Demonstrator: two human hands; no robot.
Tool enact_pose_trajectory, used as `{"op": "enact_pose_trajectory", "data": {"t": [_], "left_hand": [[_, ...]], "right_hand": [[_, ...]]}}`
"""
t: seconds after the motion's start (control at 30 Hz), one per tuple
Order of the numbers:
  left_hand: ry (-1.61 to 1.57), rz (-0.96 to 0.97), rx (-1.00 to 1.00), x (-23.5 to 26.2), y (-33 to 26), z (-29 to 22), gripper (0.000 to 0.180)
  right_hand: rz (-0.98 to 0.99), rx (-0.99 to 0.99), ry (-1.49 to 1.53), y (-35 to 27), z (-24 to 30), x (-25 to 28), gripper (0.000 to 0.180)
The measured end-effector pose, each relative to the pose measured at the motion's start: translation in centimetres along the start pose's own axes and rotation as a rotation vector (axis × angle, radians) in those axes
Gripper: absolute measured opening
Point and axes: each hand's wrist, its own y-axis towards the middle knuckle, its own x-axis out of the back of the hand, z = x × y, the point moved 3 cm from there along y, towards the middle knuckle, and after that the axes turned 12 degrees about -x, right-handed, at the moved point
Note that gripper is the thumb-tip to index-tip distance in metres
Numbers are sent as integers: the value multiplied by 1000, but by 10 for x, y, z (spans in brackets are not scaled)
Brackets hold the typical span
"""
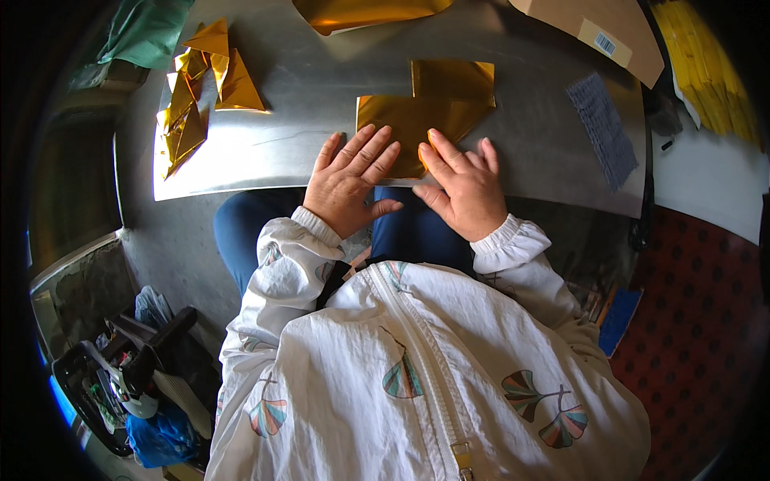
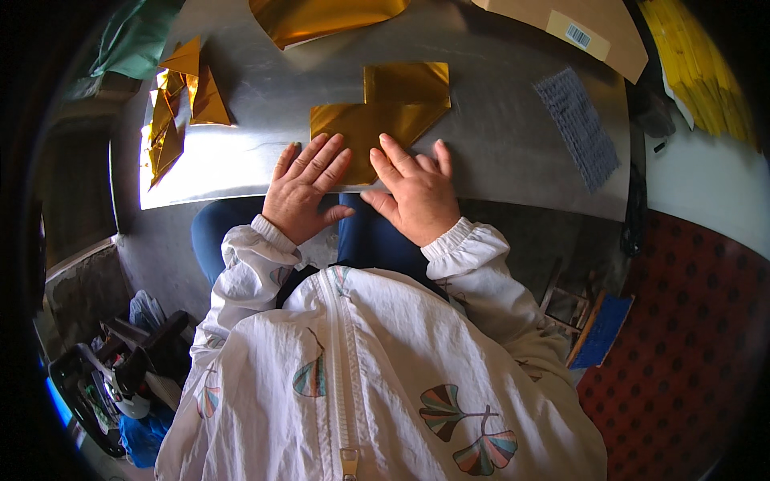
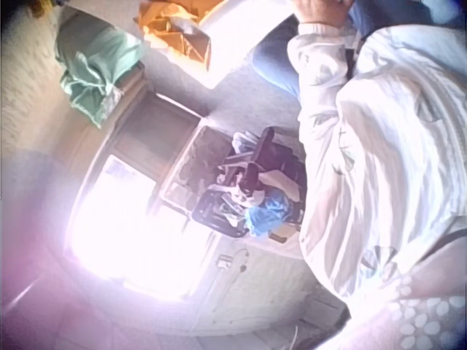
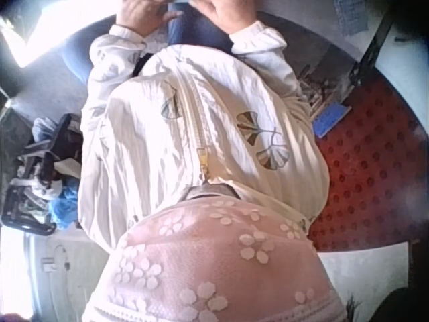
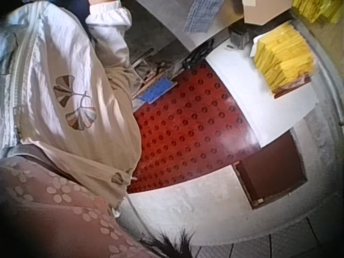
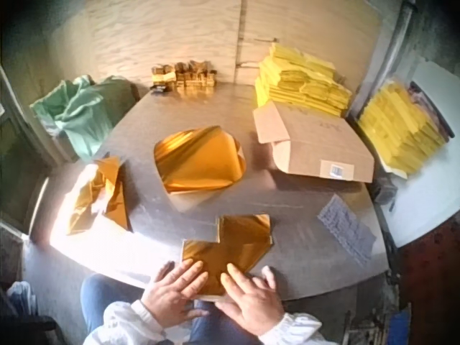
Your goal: The person folds a single sheet of gold-colored paper by hand into a triangular origami shape. They repeatedly crease edges, fold corners inward, and tuck flaps to form a compact triangular packet.
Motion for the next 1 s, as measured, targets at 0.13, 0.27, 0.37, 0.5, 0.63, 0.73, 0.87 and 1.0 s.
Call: {"op": "enact_pose_trajectory", "data": {"t": [0.13,0.27,0.37,0.5,0.63,0.73,0.87,1.0], "left_hand": [[45,-45,-18,-4,-1,2,74],[-16,-119,-6,-4,-2,5,60],[-199,-253,91,-3,1,13,43],[-138,-473,272,0,4,20,39],[-162,-479,440,6,3,33,48],[-66,-402,417,10,9,38,47],[-91,-334,390,13,20,49,50],[-124,-299,401,12,23,55,50]], "right_hand": [[-79,28,52,30,-5,10,23],[-107,55,69,66,-3,9,38],[10,46,10,82,1,2,43],[141,1,43,93,-3,4,46],[252,-63,60,103,-7,3,47],[313,-75,59,108,-10,2,47],[288,-20,61,109,-12,0,41],[238,-8,119,103,-19,-4,38]]}}
